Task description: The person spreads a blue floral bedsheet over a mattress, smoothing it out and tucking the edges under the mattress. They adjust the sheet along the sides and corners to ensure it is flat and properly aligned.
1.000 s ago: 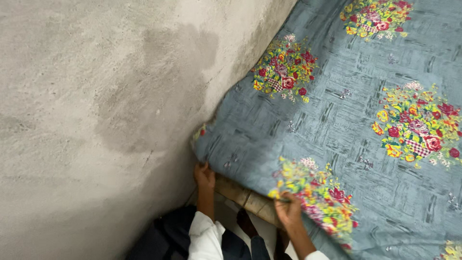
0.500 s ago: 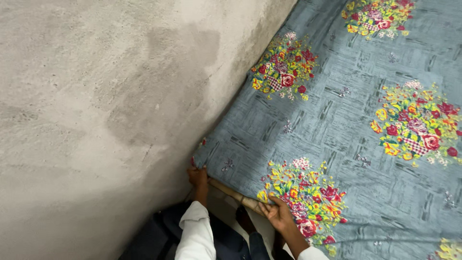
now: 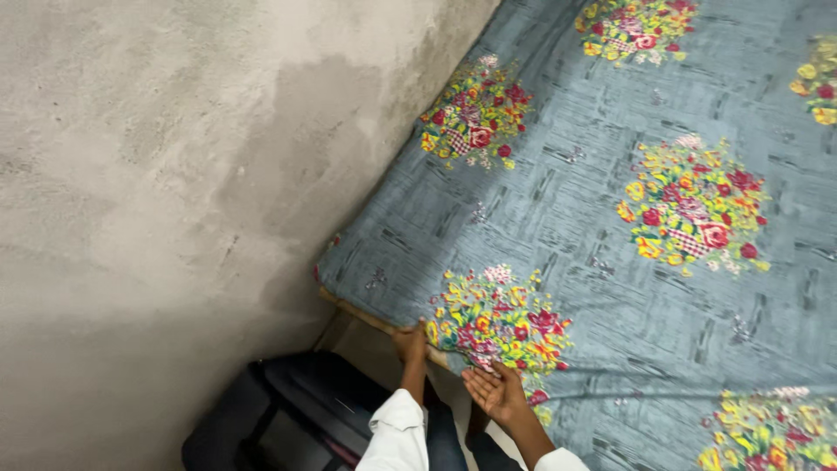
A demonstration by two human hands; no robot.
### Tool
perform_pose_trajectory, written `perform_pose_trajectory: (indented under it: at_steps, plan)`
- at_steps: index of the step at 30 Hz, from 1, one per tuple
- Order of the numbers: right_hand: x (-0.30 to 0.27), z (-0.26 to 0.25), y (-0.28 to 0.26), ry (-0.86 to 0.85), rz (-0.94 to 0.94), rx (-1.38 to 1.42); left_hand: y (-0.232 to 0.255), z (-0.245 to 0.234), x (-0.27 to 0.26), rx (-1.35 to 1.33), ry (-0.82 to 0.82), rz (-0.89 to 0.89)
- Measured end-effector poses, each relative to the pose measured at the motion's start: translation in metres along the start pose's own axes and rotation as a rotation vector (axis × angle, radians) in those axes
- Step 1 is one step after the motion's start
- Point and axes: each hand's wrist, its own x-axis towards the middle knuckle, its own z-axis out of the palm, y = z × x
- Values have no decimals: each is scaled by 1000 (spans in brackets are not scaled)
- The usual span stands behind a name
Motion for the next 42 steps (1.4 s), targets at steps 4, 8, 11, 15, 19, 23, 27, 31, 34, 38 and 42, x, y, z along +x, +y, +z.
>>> perform_pose_trajectory:
  at_steps: [4, 8, 11, 15, 19, 23, 27, 31, 34, 38, 42]
  plan:
    - [-13, -20, -8, 109, -26, 46, -12, 21, -41, 37, 11, -119]
    - [-26, -36, -9, 161, -23, 60, -11, 39, -56, -10, 31, -161]
    - [-37, -51, -8, 205, -54, 52, -9, 47, -61, -285, -95, -349]
    - [-44, -66, -6, 209, -130, 106, -7, 61, -62, -326, -52, -254]
    - [-48, -76, 2, 303, -189, 92, 0, 70, -55, -440, -107, -361]
    - [-57, -96, 11, 347, -225, 193, -14, 47, -56, -720, -436, -328]
    - [-65, -112, 15, 310, -282, 428, 5, 64, -41, -557, -380, -584]
    - [-69, -119, 3, 102, -425, 448, 22, 67, -35, -461, -472, -515]
    - [-70, -120, -13, 50, -507, 460, 27, 68, -36, -454, -430, -457]
    - [-71, -117, -36, -18, -549, 560, 26, 72, -40, -459, -278, -341]
    - [-77, -122, -67, -54, -618, 621, 24, 74, -39, -454, -185, -214]
